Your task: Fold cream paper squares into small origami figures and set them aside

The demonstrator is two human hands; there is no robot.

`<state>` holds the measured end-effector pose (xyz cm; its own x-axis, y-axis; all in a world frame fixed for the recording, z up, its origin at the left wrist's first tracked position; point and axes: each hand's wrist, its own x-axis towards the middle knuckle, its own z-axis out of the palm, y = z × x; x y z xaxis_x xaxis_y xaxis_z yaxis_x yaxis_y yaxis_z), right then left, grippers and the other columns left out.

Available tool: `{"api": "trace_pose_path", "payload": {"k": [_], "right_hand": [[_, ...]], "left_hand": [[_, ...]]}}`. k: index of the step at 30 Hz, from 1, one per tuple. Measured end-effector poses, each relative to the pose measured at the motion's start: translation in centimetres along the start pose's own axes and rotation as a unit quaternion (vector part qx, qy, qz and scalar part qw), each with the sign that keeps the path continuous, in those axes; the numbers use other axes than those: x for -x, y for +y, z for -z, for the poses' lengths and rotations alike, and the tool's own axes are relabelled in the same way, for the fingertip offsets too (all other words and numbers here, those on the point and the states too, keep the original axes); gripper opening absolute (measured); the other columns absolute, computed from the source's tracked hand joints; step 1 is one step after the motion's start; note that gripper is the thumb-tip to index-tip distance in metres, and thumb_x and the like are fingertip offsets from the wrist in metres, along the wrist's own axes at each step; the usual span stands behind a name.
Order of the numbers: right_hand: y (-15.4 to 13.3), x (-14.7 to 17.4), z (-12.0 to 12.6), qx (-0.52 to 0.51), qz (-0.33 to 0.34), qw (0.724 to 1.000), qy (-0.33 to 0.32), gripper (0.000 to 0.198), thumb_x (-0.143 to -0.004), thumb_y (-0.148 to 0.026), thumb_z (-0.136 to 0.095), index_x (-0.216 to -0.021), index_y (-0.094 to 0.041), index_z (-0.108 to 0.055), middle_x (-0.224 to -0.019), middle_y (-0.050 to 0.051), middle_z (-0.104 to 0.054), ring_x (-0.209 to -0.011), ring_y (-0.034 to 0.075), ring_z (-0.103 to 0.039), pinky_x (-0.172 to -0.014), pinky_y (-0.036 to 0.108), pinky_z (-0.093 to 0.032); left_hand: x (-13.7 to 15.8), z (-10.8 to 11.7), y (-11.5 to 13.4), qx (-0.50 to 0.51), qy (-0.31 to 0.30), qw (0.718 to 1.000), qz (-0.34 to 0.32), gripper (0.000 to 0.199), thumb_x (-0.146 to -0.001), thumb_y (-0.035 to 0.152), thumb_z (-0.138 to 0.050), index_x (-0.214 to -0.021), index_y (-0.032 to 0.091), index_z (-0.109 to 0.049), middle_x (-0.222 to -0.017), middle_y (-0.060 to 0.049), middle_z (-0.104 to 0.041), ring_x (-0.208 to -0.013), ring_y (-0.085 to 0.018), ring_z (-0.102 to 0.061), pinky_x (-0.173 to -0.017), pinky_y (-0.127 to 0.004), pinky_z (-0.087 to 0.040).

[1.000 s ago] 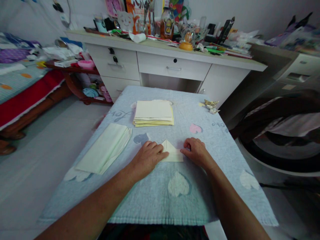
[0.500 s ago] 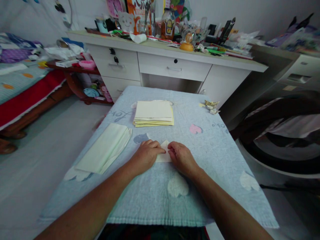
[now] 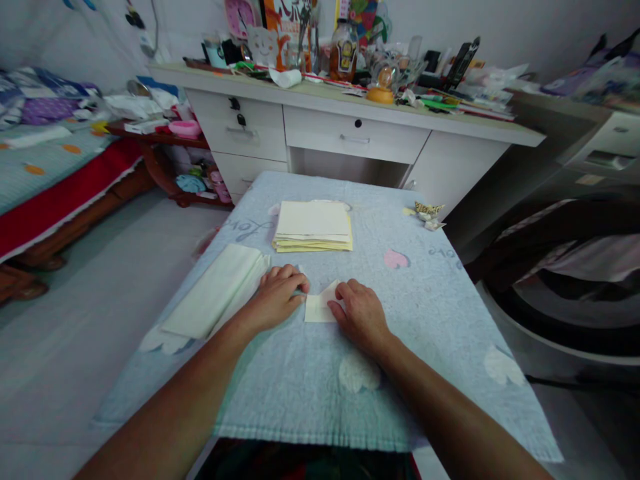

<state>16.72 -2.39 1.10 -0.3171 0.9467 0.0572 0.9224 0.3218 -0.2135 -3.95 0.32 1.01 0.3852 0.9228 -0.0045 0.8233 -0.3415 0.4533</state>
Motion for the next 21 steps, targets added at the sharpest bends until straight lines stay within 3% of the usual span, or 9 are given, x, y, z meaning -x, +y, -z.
{"api": "trace_pose_path", "payload": {"k": [4, 9, 21], "right_hand": [[-0.2, 0.0, 0.1, 0.006, -0.005, 1.000, -0.001, 0.016, -0.090, -0.035, -0.053, -0.093, -0.020, -0.056, -0.092, 0.005, -0.059, -0.083, 0.019, -0.054, -0.073, 0.030, -0.035], [-0.4, -0.1, 0.1, 0.013, -0.008, 1.000, -0.007, 0.017, -0.091, -0.036, -0.051, -0.093, -0.019, -0.056, -0.092, 0.006, -0.059, -0.083, 0.019, -0.055, -0.073, 0.030, -0.035], [-0.5, 0.0, 0.0, 0.014, -0.015, 1.000, -0.009, 0.020, -0.091, -0.038, -0.051, -0.095, -0.018, -0.056, -0.095, 0.007, -0.060, -0.086, 0.021, -0.054, -0.075, 0.031, -0.034]], "left_hand": [[-0.1, -0.6, 0.7, 0.020, 0.044, 0.999, -0.008, 0.013, -0.084, 0.032, -0.053, -0.093, 0.024, -0.059, -0.105, -0.003, -0.053, -0.101, -0.023, -0.045, -0.090, -0.039, -0.033], [0.1, -1.2, 1.4, 0.013, 0.030, 0.999, -0.037, 0.031, -0.070, 0.040, -0.071, -0.094, 0.025, -0.058, -0.107, -0.002, -0.050, -0.103, -0.024, -0.043, -0.090, -0.038, -0.034], [-0.2, -0.9, 0.7, 0.018, 0.004, 1.000, -0.022, 0.019, -0.076, 0.035, -0.066, -0.092, 0.026, -0.060, -0.108, -0.002, -0.051, -0.106, -0.024, -0.043, -0.092, -0.039, -0.033]]}}
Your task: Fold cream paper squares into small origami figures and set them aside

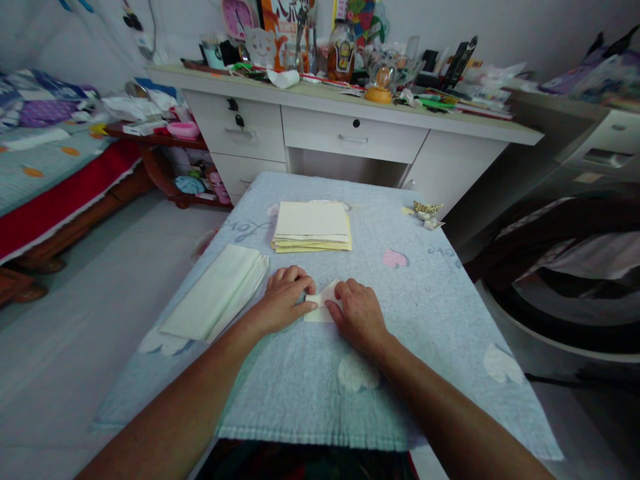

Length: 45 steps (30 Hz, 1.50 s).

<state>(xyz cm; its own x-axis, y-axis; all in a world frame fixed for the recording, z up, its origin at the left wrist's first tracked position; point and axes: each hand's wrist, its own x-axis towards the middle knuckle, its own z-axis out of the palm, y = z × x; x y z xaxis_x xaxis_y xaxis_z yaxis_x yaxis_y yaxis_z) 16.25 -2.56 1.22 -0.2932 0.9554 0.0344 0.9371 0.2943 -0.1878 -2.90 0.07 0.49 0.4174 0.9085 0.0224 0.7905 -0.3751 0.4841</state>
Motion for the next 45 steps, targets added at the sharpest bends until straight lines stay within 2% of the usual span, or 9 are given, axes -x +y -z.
{"api": "trace_pose_path", "payload": {"k": [10, 16, 24, 29, 32, 35, 40, 45], "right_hand": [[-0.2, 0.1, 0.2, 0.012, -0.005, 1.000, 0.005, 0.024, -0.092, -0.041, -0.049, -0.096, -0.019, -0.057, -0.095, 0.007, -0.059, -0.088, 0.022, -0.051, -0.078, 0.033, -0.033], [-0.3, -0.1, 0.0, 0.014, -0.015, 1.000, 0.011, 0.027, -0.092, -0.044, -0.048, -0.095, -0.019, -0.056, -0.094, 0.007, -0.058, -0.088, 0.022, -0.051, -0.078, 0.034, -0.033], [0.0, 0.2, 0.2, -0.006, -0.035, 0.999, 0.015, 0.027, -0.088, -0.044, -0.054, -0.101, -0.020, -0.055, -0.099, 0.008, -0.054, -0.092, 0.024, -0.050, -0.079, 0.034, -0.035], [1.7, 0.6, 0.6, -0.018, -0.055, 0.998, 0.022, 0.039, -0.083, -0.045, -0.061, -0.114, -0.023, -0.054, -0.105, 0.009, -0.052, -0.095, 0.025, -0.048, -0.082, 0.037, -0.036], [3.2, 1.0, 0.6, -0.012, -0.070, 0.997, 0.028, 0.058, -0.080, -0.048, -0.062, -0.131, -0.027, -0.045, -0.118, 0.011, -0.049, -0.102, 0.029, -0.045, -0.085, 0.042, -0.035], [5.0, 1.2, 0.5, -0.014, -0.068, 0.997, 0.018, 0.069, -0.079, -0.053, -0.061, -0.140, -0.029, -0.038, -0.132, 0.012, -0.043, -0.113, 0.032, -0.040, -0.093, 0.048, -0.031], [7.3, 1.3, 0.8, -0.025, -0.068, 0.997, -0.019, 0.069, -0.078, -0.055, -0.061, -0.139, -0.031, -0.039, -0.141, 0.012, -0.037, -0.124, 0.035, -0.035, -0.099, 0.053, -0.027], [8.5, 1.4, 1.7, -0.041, -0.045, 0.997, -0.051, 0.063, -0.079, -0.044, -0.063, -0.138, -0.032, -0.042, -0.143, 0.009, -0.038, -0.128, 0.033, -0.033, -0.101, 0.052, -0.027]], "left_hand": [[-0.1, 0.2, 0.3, -0.008, -0.009, 1.000, 0.003, 0.013, -0.081, 0.033, -0.058, -0.091, 0.026, -0.058, -0.107, -0.002, -0.051, -0.105, -0.024, -0.043, -0.091, -0.039, -0.033], [0.1, -0.8, 1.0, -0.044, 0.041, 0.998, 0.030, 0.028, -0.078, 0.042, -0.060, -0.099, 0.025, -0.054, -0.108, -0.004, -0.050, -0.103, -0.026, -0.042, -0.086, -0.040, -0.034], [0.1, -1.0, 1.5, -0.043, 0.031, 0.997, 0.056, 0.027, -0.078, 0.037, -0.059, -0.101, 0.025, -0.052, -0.112, -0.005, -0.050, -0.105, -0.028, -0.041, -0.087, -0.042, -0.034], [0.2, -0.6, 1.4, -0.022, 0.012, 0.998, 0.054, 0.026, -0.078, 0.031, -0.057, -0.103, 0.026, -0.052, -0.115, -0.005, -0.049, -0.109, -0.028, -0.040, -0.092, -0.042, -0.032], [0.2, -0.4, 1.3, -0.016, 0.004, 0.999, 0.046, 0.026, -0.078, 0.028, -0.055, -0.104, 0.026, -0.053, -0.116, -0.005, -0.049, -0.110, -0.027, -0.040, -0.093, -0.042, -0.032], [0.2, -0.1, 1.2, -0.013, -0.007, 0.999, 0.045, 0.026, -0.078, 0.025, -0.053, -0.104, 0.025, -0.053, -0.116, -0.005, -0.049, -0.109, -0.027, -0.040, -0.093, -0.042, -0.033], [0.1, 0.1, 0.9, -0.009, -0.020, 0.999, 0.032, 0.026, -0.078, 0.022, -0.051, -0.104, 0.026, -0.053, -0.114, -0.004, -0.050, -0.108, -0.025, -0.041, -0.093, -0.041, -0.033], [0.2, 0.2, 0.6, -0.001, -0.019, 1.000, 0.023, 0.026, -0.077, 0.021, -0.049, -0.103, 0.027, -0.054, -0.114, -0.003, -0.050, -0.109, -0.025, -0.042, -0.093, -0.041, -0.033]]}}
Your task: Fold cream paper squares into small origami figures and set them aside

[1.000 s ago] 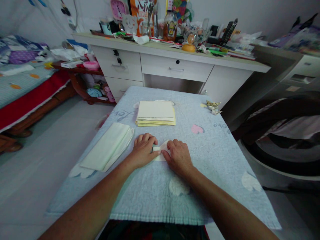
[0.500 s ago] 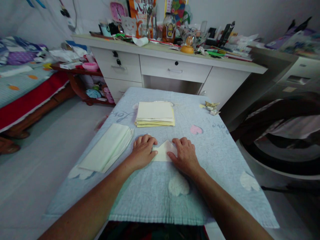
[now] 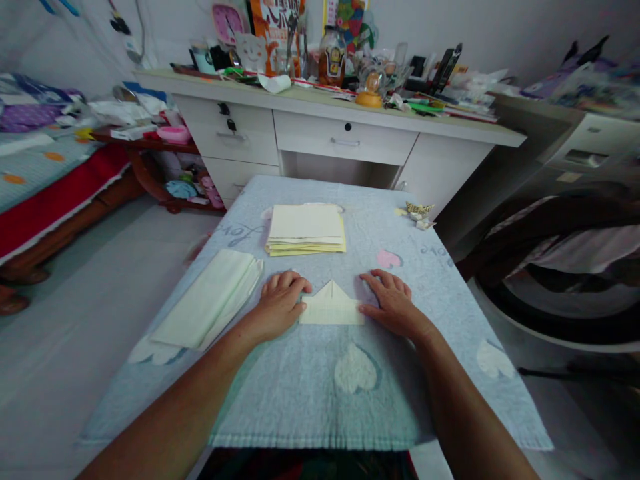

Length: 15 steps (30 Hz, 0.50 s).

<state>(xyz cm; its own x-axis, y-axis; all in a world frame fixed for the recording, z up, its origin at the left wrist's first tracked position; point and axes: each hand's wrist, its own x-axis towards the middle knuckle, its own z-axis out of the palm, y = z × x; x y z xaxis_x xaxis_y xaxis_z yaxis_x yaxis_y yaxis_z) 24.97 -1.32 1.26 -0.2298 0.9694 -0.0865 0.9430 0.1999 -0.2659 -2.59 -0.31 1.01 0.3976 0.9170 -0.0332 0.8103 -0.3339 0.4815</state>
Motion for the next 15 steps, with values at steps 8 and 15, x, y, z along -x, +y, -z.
{"api": "trace_pose_path", "payload": {"k": [8, 15], "right_hand": [[0.1, -0.4, 0.8, -0.144, 0.071, 0.985, 0.069, 0.029, -0.082, -0.022, -0.048, -0.110, -0.021, -0.059, -0.114, 0.007, -0.056, -0.109, 0.022, -0.048, -0.096, 0.039, -0.034], [-3.3, -0.2, -0.8, -0.083, 0.068, 0.992, 0.062, 0.034, -0.075, -0.039, -0.069, -0.100, -0.020, -0.059, -0.116, 0.007, -0.053, -0.110, 0.025, -0.043, -0.095, 0.040, -0.030]], "left_hand": [[-0.4, -0.1, 0.3, 0.019, 0.030, 0.999, -0.008, 0.034, -0.074, 0.016, -0.050, -0.105, 0.026, -0.058, -0.113, -0.003, -0.054, -0.108, -0.025, -0.044, -0.093, -0.041, -0.033], [-0.9, -1.5, 1.4, 0.016, 0.059, 0.997, -0.052, 0.045, -0.079, 0.040, -0.061, -0.121, 0.025, -0.054, -0.123, -0.006, -0.055, -0.113, -0.028, -0.044, -0.097, -0.044, -0.033]]}}
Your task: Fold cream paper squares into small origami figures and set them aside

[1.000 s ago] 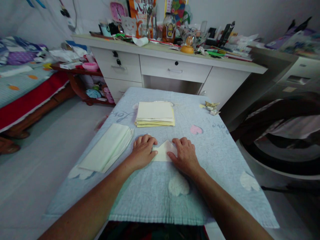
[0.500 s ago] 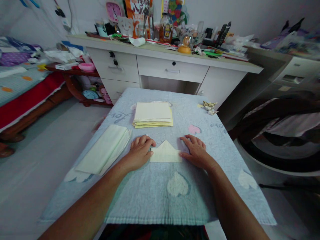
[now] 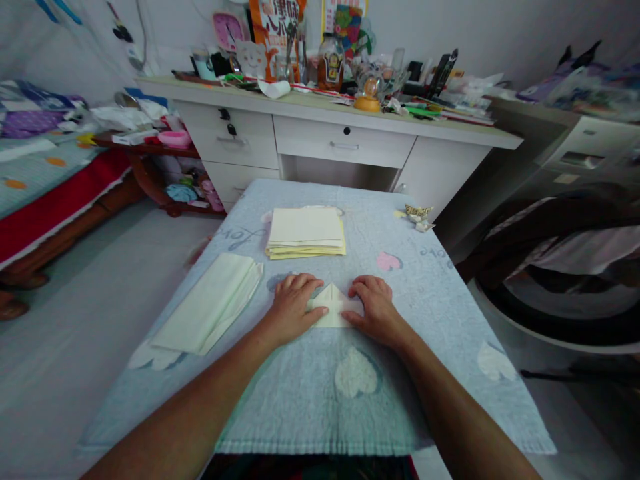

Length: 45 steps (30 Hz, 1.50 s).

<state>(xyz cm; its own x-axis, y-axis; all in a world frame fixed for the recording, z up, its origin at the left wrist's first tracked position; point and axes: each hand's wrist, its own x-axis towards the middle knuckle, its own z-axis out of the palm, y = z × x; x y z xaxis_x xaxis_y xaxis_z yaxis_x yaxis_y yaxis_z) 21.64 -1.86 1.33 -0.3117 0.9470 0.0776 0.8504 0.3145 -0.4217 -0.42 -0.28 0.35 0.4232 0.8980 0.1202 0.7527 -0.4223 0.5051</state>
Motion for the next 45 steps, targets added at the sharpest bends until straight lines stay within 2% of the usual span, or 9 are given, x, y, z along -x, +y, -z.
{"api": "trace_pose_path", "payload": {"k": [5, 11, 17, 24, 29, 35, 38, 41, 45], "right_hand": [[-0.3, -0.1, -0.4, -0.019, 0.019, 1.000, 0.005, 0.027, -0.073, -0.025, -0.068, -0.096, -0.020, -0.056, -0.115, 0.007, -0.054, -0.109, 0.024, -0.044, -0.093, 0.038, -0.031], [-0.7, 0.0, 0.1, -0.108, 0.030, 0.993, 0.031, 0.014, -0.076, -0.016, -0.059, -0.088, -0.020, -0.053, -0.092, 0.002, -0.059, -0.094, 0.020, -0.051, -0.090, 0.035, -0.035], [-0.1, -0.3, 0.4, -0.290, -0.030, 0.940, 0.174, 0.034, -0.084, -0.036, -0.054, -0.113, -0.021, -0.044, -0.103, 0.006, -0.057, -0.100, 0.019, -0.054, -0.090, 0.033, -0.041], [-1.4, -0.4, -0.3, -0.302, 0.016, 0.950, 0.083, 0.024, -0.082, -0.039, -0.061, -0.097, -0.021, -0.060, -0.101, 0.004, -0.057, -0.100, 0.018, -0.054, -0.092, 0.032, -0.041], [-2.0, -0.7, -1.0, -0.325, 0.059, 0.942, 0.069, 0.012, -0.084, -0.030, -0.060, -0.090, -0.021, -0.064, -0.099, 0.003, -0.058, -0.100, 0.018, -0.054, -0.090, 0.031, -0.041], [-1.1, -0.7, -0.5, -0.179, 0.084, 0.954, 0.224, 0.007, -0.079, -0.015, -0.057, -0.081, -0.021, -0.059, -0.083, 0.002, -0.058, -0.086, 0.019, -0.050, -0.080, 0.034, -0.037], [-0.8, -0.6, -0.3, -0.050, 0.089, 0.961, 0.257, 0.015, -0.071, -0.008, -0.057, -0.081, -0.020, -0.057, -0.088, 0.003, -0.060, -0.089, 0.021, -0.048, -0.081, 0.037, -0.033], [-0.8, -0.5, -0.4, 0.041, 0.084, 0.969, 0.227, 0.018, -0.068, -0.007, -0.058, -0.081, -0.020, -0.057, -0.092, 0.004, -0.060, -0.091, 0.023, -0.045, -0.081, 0.038, -0.030], [-0.9, -0.5, -0.6, 0.094, 0.091, 0.980, 0.151, 0.019, -0.069, -0.007, -0.058, -0.084, -0.020, -0.058, -0.094, 0.005, -0.060, -0.094, 0.024, -0.044, -0.085, 0.039, -0.028]], "left_hand": [[-0.2, -0.8, 0.1, 0.060, 0.017, 0.998, -0.020, 0.063, -0.073, 0.029, -0.067, -0.132, 0.024, -0.045, -0.127, -0.008, -0.055, -0.115, -0.028, -0.047, -0.100, -0.045, -0.033], [-0.3, -0.3, 0.7, 0.256, -0.022, 0.965, 0.051, 0.054, -0.074, 0.021, -0.061, -0.127, 0.024, -0.051, -0.079, 0.003, -0.062, -0.070, -0.014, -0.057, -0.070, -0.027, -0.044], [-0.4, 0.5, 0.9, 0.529, 0.019, 0.839, 0.127, 0.035, -0.071, 0.031, -0.070, -0.101, 0.016, -0.062, -0.089, -0.005, -0.069, -0.077, -0.019, -0.064, -0.068, -0.029, -0.049], [-0.1, -0.3, 1.1, 0.612, 0.028, 0.774, 0.162, 0.034, -0.069, 0.028, -0.075, -0.096, 0.015, -0.061, -0.083, -0.003, -0.064, -0.066, -0.012, -0.056, -0.054, -0.022, -0.042], [0.0, -0.8, 1.6, 0.588, 0.002, 0.796, 0.142, 0.027, -0.069, 0.030, -0.075, -0.086, 0.015, -0.060, -0.075, 0.001, -0.059, -0.060, -0.008, -0.051, -0.057, -0.022, -0.042], [0.4, 0.0, 1.9, 0.447, 0.092, 0.883, 0.106, 0.051, -0.072, 0.027, -0.073, -0.116, 0.023, -0.048, -0.066, 0.008, -0.048, -0.053, -0.006, -0.045, -0.053, -0.018, -0.037], [0.9, 0.5, 2.5, 0.371, 0.138, 0.918, 0.026, 0.058, -0.075, 0.019, -0.069, -0.125, 0.026, -0.041, -0.098, -0.001, -0.058, -0.060, -0.006, -0.052, -0.055, -0.019, -0.042], [1.2, 0.5, 2.9, 0.278, 0.163, 0.945, -0.057, 0.051, -0.076, 0.015, -0.066, -0.122, 0.026, -0.047, -0.133, -0.008, -0.045, -0.077, -0.010, -0.059, -0.067, -0.024, -0.051], [1.1, 0.3, 2.2, 0.162, 0.133, 0.972, -0.106, 0.027, -0.078, 0.005, -0.057, -0.099, 0.023, -0.060, -0.113, -0.004, -0.058, -0.104, -0.017, -0.057, -0.092, -0.033, -0.047]]}}
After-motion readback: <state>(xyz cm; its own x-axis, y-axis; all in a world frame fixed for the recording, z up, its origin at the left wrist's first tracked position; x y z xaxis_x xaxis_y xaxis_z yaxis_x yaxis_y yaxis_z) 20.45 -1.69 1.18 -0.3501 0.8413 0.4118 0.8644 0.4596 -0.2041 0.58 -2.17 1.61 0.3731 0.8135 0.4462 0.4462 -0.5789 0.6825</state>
